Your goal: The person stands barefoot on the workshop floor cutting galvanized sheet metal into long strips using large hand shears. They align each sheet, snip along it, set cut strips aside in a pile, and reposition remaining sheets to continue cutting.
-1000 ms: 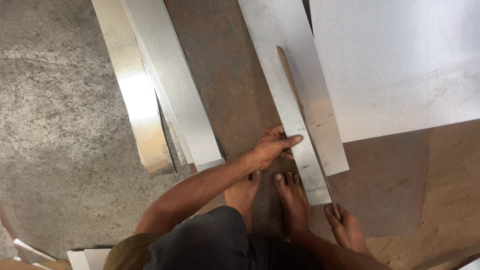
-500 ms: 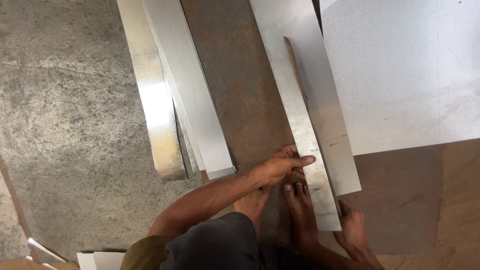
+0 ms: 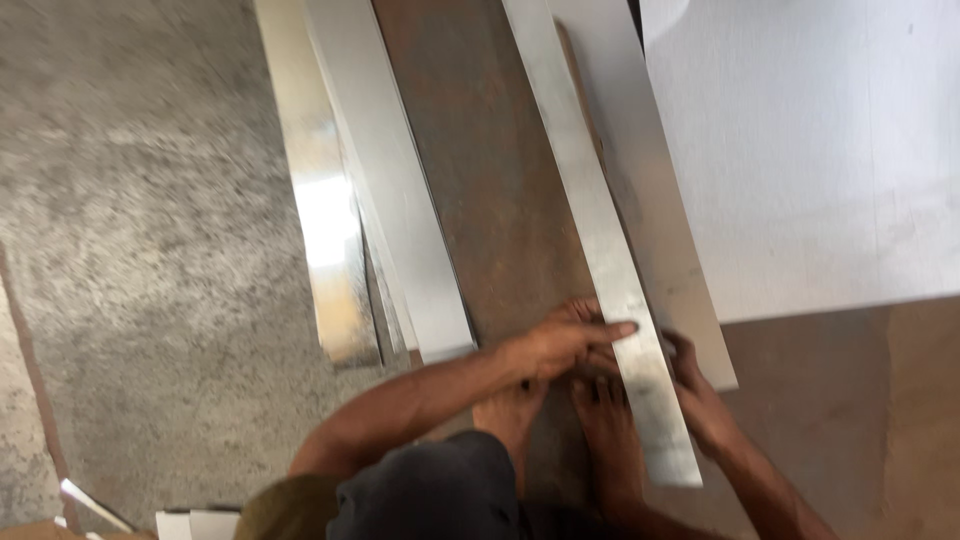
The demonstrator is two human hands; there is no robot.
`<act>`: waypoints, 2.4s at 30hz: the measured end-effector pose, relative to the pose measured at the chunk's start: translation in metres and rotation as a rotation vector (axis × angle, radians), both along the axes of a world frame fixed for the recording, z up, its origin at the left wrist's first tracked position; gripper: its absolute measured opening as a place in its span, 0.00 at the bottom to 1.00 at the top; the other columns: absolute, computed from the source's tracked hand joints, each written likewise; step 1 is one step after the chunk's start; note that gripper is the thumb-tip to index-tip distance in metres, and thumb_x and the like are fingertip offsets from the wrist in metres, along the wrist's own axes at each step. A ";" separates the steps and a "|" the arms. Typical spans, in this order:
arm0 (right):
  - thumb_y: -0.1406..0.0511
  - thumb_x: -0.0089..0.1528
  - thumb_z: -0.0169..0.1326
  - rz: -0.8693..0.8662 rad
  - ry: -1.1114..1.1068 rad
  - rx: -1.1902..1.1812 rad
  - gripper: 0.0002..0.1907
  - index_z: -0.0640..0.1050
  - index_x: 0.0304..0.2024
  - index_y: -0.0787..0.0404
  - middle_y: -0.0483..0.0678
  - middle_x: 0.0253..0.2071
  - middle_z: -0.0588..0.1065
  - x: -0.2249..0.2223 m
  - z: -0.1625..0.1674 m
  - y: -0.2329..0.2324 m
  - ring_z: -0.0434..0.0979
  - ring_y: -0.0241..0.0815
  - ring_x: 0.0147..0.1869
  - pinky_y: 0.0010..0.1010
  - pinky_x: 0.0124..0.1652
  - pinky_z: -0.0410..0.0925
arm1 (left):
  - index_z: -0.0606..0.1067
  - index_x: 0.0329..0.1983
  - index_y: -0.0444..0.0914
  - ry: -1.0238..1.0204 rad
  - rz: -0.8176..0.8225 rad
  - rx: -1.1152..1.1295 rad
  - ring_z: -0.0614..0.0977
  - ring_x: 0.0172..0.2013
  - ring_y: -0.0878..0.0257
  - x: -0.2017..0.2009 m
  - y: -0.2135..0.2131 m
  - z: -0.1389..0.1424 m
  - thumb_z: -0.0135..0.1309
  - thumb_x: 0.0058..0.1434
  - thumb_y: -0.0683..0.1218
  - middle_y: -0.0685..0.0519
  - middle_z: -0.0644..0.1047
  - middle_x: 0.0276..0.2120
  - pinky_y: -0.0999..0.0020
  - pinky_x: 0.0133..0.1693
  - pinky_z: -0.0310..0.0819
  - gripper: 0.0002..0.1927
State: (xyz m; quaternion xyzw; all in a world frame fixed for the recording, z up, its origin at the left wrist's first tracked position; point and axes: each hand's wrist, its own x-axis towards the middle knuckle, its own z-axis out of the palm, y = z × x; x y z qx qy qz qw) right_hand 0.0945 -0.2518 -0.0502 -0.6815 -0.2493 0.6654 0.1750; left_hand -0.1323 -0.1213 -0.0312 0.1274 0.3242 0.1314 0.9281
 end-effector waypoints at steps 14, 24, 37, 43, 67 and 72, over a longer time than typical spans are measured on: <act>0.58 0.62 0.55 0.155 -0.445 0.355 0.21 0.77 0.49 0.69 0.60 0.31 0.80 -0.030 -0.027 -0.002 0.82 0.52 0.32 0.42 0.31 0.73 | 0.74 0.52 0.36 -0.059 0.039 0.035 0.84 0.46 0.56 -0.003 0.019 -0.007 0.63 0.64 0.46 0.46 0.82 0.45 0.58 0.48 0.84 0.17; 0.54 0.62 0.56 0.300 -0.740 0.247 0.22 0.77 0.41 0.69 0.67 0.27 0.78 -0.026 0.002 -0.035 0.80 0.63 0.29 0.49 0.30 0.71 | 0.74 0.55 0.30 -0.602 0.242 0.054 0.82 0.52 0.42 -0.091 0.039 0.055 0.46 0.80 0.59 0.37 0.81 0.48 0.46 0.54 0.78 0.26; 0.57 0.64 0.55 0.185 -0.679 -0.079 0.18 0.73 0.37 0.68 0.65 0.23 0.72 0.003 0.018 -0.136 0.73 0.58 0.25 0.42 0.30 0.68 | 0.70 0.60 0.37 0.000 0.146 -0.052 0.79 0.52 0.52 -0.017 0.004 -0.071 0.47 0.69 0.62 0.44 0.76 0.50 0.53 0.56 0.78 0.27; 0.59 0.65 0.48 0.060 -0.454 -0.243 0.19 0.72 0.56 0.60 0.60 0.37 0.78 0.019 0.009 -0.143 0.77 0.55 0.40 0.41 0.41 0.69 | 0.73 0.56 0.39 0.239 0.323 0.037 0.83 0.41 0.60 0.032 0.032 -0.067 0.61 0.60 0.44 0.48 0.81 0.44 0.59 0.40 0.82 0.20; 0.55 0.72 0.42 0.131 -0.098 0.279 0.31 0.61 0.68 0.73 0.65 0.60 0.68 -0.009 0.068 -0.083 0.67 0.57 0.63 0.44 0.55 0.62 | 0.80 0.48 0.36 0.388 0.070 0.151 0.84 0.36 0.69 0.029 -0.038 -0.035 0.65 0.62 0.42 0.49 0.84 0.39 0.75 0.33 0.83 0.12; 0.57 0.65 0.46 0.191 -0.588 -0.141 0.26 0.76 0.55 0.72 0.65 0.41 0.82 -0.022 0.041 -0.082 0.83 0.58 0.45 0.44 0.48 0.72 | 0.78 0.47 0.37 0.285 0.113 0.129 0.84 0.30 0.66 0.026 -0.045 -0.032 0.63 0.61 0.41 0.49 0.83 0.35 0.71 0.27 0.83 0.12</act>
